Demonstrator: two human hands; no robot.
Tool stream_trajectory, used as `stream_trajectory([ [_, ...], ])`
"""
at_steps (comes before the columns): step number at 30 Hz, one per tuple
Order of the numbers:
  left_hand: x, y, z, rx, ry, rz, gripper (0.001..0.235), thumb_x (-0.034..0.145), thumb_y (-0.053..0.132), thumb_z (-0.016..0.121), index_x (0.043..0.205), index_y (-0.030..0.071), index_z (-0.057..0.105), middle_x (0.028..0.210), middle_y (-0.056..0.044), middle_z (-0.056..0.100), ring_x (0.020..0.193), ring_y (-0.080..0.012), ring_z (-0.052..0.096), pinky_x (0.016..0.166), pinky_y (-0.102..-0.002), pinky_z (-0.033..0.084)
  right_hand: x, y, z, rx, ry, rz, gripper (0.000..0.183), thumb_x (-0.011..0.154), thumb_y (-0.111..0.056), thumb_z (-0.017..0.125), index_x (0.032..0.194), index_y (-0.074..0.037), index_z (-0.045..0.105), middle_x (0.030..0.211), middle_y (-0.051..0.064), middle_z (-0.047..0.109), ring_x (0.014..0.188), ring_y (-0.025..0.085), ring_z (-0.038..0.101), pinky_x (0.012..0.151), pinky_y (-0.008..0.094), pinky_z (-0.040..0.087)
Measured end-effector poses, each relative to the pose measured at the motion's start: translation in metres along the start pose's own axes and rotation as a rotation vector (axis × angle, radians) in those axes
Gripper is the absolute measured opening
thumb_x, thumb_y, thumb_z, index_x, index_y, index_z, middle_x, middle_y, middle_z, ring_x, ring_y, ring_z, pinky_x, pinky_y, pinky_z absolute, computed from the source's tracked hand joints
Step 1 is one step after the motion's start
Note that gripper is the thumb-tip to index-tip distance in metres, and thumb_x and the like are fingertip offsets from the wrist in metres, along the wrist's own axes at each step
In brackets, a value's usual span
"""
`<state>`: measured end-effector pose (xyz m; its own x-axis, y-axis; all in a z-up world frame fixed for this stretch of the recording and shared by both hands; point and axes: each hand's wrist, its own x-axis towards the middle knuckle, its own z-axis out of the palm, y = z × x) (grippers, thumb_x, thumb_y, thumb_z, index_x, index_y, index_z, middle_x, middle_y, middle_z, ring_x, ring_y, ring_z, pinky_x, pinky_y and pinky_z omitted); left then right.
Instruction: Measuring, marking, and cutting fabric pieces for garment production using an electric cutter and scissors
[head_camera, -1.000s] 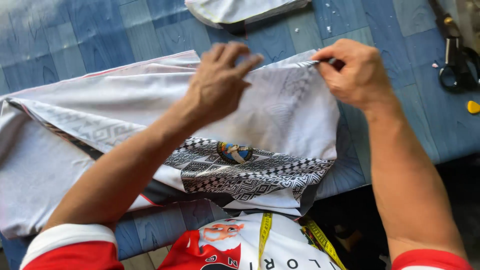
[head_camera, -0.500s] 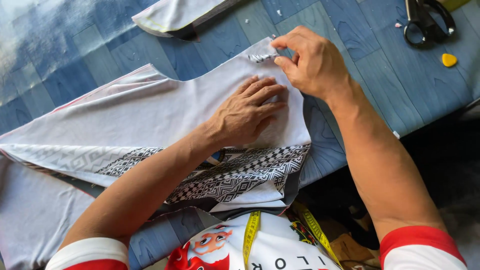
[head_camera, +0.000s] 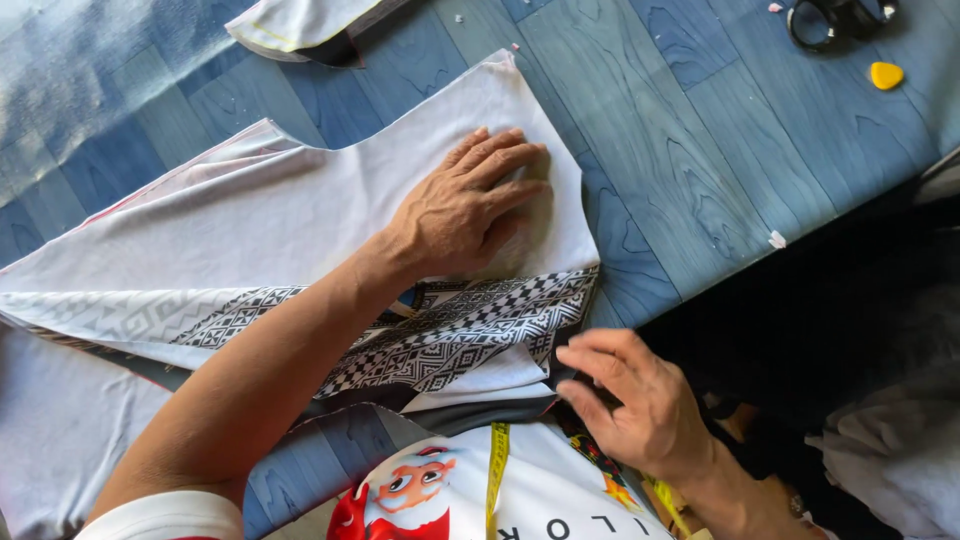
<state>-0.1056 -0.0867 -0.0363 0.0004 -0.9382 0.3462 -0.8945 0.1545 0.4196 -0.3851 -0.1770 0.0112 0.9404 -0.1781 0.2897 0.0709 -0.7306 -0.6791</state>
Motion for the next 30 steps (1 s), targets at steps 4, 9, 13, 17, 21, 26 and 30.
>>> stream_trajectory([
  [4, -0.005, -0.001, 0.005, 0.049, -0.031, -0.045, 0.040, 0.085, 0.015, 0.073, 0.124, 0.009, 0.067, 0.151, -0.016, 0.045, 0.141, -0.0423, 0.043, 0.116, -0.063, 0.034, -0.035, 0.005, 0.011, 0.020, -0.127, 0.456, 0.038, 0.082, -0.047, 0.074, 0.101, -0.014, 0.072, 0.079, -0.002, 0.071, 0.059, 0.013, 0.065, 0.059, 0.030, 0.055],
  [9, 0.007, 0.053, 0.017, 0.128, -0.031, -0.147, 0.016, 0.094, 0.030, 0.070, 0.090, 0.015, 0.071, 0.093, -0.006, 0.059, 0.080, -0.0261, 0.055, 0.061, -0.040, 0.046, -0.049, 0.016, 0.029, 0.428, -0.131, 0.980, 0.038, 0.086, -0.044, 0.062, 0.092, -0.010, 0.079, 0.072, 0.004, 0.079, 0.062, 0.014, 0.072, 0.060, 0.028, 0.055],
  [13, 0.019, 0.078, 0.024, 0.039, -0.231, -0.375, 0.027, 0.100, 0.030, 0.055, 0.086, 0.008, 0.063, 0.089, -0.010, 0.059, 0.078, -0.0351, 0.063, 0.049, -0.050, 0.051, -0.023, 0.007, 0.044, 0.490, -0.227, 1.153, 0.063, 0.083, -0.057, 0.055, 0.056, -0.002, 0.073, 0.055, 0.013, 0.077, 0.054, 0.018, 0.072, 0.064, 0.030, 0.052],
  [17, 0.029, 0.082, 0.021, 0.080, -0.323, -0.444, 0.025, 0.095, 0.034, 0.061, 0.101, 0.010, 0.062, 0.097, -0.009, 0.062, 0.089, -0.0350, 0.064, 0.058, -0.050, 0.054, -0.034, 0.009, 0.059, 0.499, -0.061, 1.282, 0.040, 0.082, -0.034, 0.075, 0.064, 0.002, 0.075, 0.050, 0.017, 0.070, 0.044, 0.018, 0.062, 0.047, 0.029, 0.044],
  [21, 0.040, 0.087, 0.013, 0.081, -0.432, -0.572, 0.035, 0.090, 0.032, 0.061, 0.117, 0.010, 0.059, 0.104, -0.014, 0.062, 0.095, -0.0362, 0.062, 0.064, -0.048, 0.055, -0.046, 0.000, 0.058, 0.551, 0.055, 1.064, 0.037, 0.087, -0.032, 0.071, 0.061, -0.009, 0.058, 0.060, -0.004, 0.051, 0.063, 0.009, 0.044, 0.055, 0.032, 0.037],
  [26, 0.044, 0.093, 0.019, 0.141, -0.374, -0.564, 0.039, 0.089, 0.028, 0.061, 0.123, 0.008, 0.058, 0.101, -0.015, 0.064, 0.090, -0.0332, 0.063, 0.063, -0.045, 0.057, -0.062, 0.017, 0.077, 0.685, 0.126, 1.146, 0.032, 0.087, -0.027, 0.075, 0.064, -0.006, 0.068, 0.064, -0.004, 0.056, 0.065, 0.010, 0.048, 0.056, 0.030, 0.039],
  [30, 0.046, 0.094, 0.019, 0.085, -0.436, -0.586, 0.033, 0.094, 0.014, 0.043, 0.123, 0.009, 0.058, 0.106, -0.014, 0.062, 0.091, -0.0311, 0.060, 0.064, -0.044, 0.054, -0.046, 0.008, 0.051, 0.414, 0.285, 0.780, 0.022, 0.086, -0.026, 0.078, 0.085, -0.009, 0.064, 0.071, 0.001, 0.059, 0.063, 0.010, 0.051, 0.058, 0.026, 0.044],
])
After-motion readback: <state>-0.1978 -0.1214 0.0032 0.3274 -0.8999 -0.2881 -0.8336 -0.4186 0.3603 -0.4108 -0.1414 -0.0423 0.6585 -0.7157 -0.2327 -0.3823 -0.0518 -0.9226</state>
